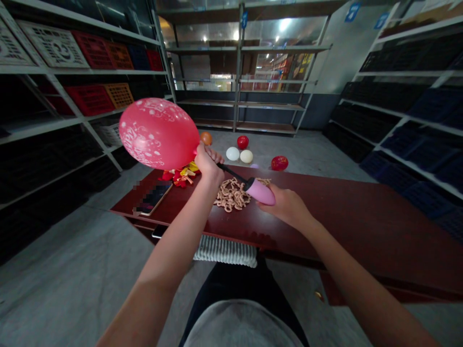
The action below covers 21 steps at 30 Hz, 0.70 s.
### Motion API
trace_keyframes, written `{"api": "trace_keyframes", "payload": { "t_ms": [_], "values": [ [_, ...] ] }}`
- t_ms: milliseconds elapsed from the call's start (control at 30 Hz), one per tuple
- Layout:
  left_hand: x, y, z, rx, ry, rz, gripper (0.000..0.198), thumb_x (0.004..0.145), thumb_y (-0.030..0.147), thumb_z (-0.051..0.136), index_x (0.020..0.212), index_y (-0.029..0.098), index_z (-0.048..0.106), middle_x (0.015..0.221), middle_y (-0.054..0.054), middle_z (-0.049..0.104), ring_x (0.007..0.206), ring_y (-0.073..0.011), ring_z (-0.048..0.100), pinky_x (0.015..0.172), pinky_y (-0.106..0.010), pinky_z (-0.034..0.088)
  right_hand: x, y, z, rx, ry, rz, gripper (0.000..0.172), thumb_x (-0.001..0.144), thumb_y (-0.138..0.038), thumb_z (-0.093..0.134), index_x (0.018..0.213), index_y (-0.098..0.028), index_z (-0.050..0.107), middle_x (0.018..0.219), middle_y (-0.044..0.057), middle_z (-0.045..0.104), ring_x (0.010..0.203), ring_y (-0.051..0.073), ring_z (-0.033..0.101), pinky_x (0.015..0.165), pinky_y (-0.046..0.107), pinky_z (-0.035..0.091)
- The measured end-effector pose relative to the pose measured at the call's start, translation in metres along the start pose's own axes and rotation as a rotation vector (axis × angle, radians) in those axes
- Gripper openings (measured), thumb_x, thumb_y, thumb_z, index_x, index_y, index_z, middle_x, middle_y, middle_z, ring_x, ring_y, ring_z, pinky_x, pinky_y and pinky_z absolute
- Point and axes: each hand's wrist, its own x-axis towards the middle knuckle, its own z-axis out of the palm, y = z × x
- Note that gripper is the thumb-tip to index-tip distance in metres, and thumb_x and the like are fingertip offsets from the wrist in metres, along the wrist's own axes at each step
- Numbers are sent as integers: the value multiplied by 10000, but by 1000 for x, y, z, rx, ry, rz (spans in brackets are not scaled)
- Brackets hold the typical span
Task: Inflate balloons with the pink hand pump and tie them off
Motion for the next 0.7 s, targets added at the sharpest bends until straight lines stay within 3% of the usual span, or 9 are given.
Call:
{"api": "trace_keyframes", "payload": {
  "t_ms": [133, 233, 500, 700],
  "values": [
    [-29, -17, 4, -44, -93, -74, 489, 1009, 304, 457, 574, 198, 263, 425, 70, 207, 330, -69, 207, 376, -248, 172, 6, -18, -10, -24, 79, -42, 493, 787, -536, 637, 1146, -199, 629, 1002, 124, 759, 888, 331, 733, 695, 374, 511],
    [-35, -23, 2, -72, -141, -130, 495, 1009, 298, 458, 565, 194, 264, 422, 69, 202, 328, -69, 198, 375, -246, 158, 10, -27, -17, -81, 97, -50, 445, 798, -533, 641, 1061, -174, 645, 973, 145, 761, 878, 322, 733, 684, 356, 496],
    [-9, -23, -7, -20, -75, -179, 471, 996, 270, 436, 573, 199, 242, 419, 70, 209, 326, -71, 211, 385, -240, 168, 11, -29, -6, -116, 117, -28, 457, 844, -583, 611, 1086, -195, 638, 970, 120, 755, 893, 283, 727, 691, 321, 481],
    [8, -16, -11, -21, -32, -136, 430, 970, 204, 432, 587, 197, 237, 424, 75, 216, 328, -66, 220, 400, -236, 180, 3, -13, 0, -156, 69, -3, 600, 857, -639, 585, 1323, -261, 552, 1063, 82, 747, 879, 263, 731, 719, 329, 495]
  ]
}}
